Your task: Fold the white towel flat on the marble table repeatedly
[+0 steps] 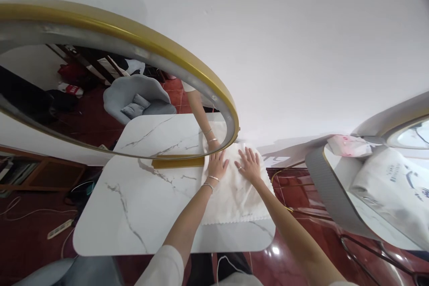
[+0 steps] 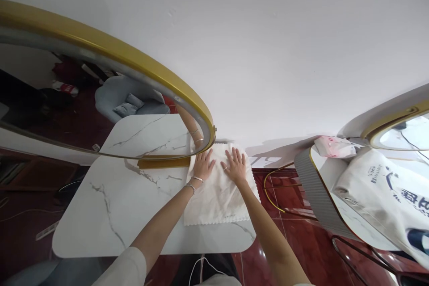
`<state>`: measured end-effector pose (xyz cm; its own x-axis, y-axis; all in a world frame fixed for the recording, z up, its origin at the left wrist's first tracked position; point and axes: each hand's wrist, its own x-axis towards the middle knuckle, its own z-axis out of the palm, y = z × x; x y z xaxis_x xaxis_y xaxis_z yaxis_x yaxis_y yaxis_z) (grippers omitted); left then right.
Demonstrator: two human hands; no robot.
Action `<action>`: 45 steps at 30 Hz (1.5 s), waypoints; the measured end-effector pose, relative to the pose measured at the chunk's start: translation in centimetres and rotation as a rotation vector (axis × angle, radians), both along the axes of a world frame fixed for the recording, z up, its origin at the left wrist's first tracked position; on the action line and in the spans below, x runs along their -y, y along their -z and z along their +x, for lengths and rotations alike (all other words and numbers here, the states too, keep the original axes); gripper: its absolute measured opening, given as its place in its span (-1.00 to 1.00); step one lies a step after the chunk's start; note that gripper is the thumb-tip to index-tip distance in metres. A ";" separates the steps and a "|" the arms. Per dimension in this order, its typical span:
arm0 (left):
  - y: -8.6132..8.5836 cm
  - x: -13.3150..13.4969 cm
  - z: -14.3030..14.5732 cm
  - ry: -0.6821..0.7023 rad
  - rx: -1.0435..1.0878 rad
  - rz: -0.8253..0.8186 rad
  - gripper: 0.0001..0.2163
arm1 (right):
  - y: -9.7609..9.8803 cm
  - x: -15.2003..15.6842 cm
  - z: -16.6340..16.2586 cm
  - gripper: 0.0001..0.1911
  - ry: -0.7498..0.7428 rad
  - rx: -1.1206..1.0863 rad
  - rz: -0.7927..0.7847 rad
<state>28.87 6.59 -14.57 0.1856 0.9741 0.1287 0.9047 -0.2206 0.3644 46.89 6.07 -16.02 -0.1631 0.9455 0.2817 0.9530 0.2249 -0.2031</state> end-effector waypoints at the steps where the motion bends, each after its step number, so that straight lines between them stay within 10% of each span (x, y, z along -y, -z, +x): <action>1: 0.0 0.9 0.0 0.009 -0.001 0.010 -0.52 | 0.0 0.9 0.1 -0.44 0.003 -0.002 0.005; 11: -0.1 16.0 -0.5 0.063 0.044 -0.033 -0.48 | 1.3 15.5 0.1 -0.40 0.060 -0.019 0.061; 17: 0.2 25.1 -1.6 0.108 0.060 -0.135 -0.36 | 1.8 16.6 0.0 -0.39 0.091 -0.050 0.097; 34: 0.5 7.9 -1.5 0.064 -0.004 0.037 -0.45 | 2.9 -2.3 -0.6 -0.51 0.118 -0.128 0.152; 40: 0.6 11.8 -1.7 0.098 0.005 0.043 -0.52 | 2.4 1.1 0.8 -0.46 -0.024 -0.087 0.145; 45: -0.7 18.8 -2.7 0.210 -0.088 0.047 -0.20 | 0.9 9.5 1.7 -0.32 -0.119 -0.128 0.108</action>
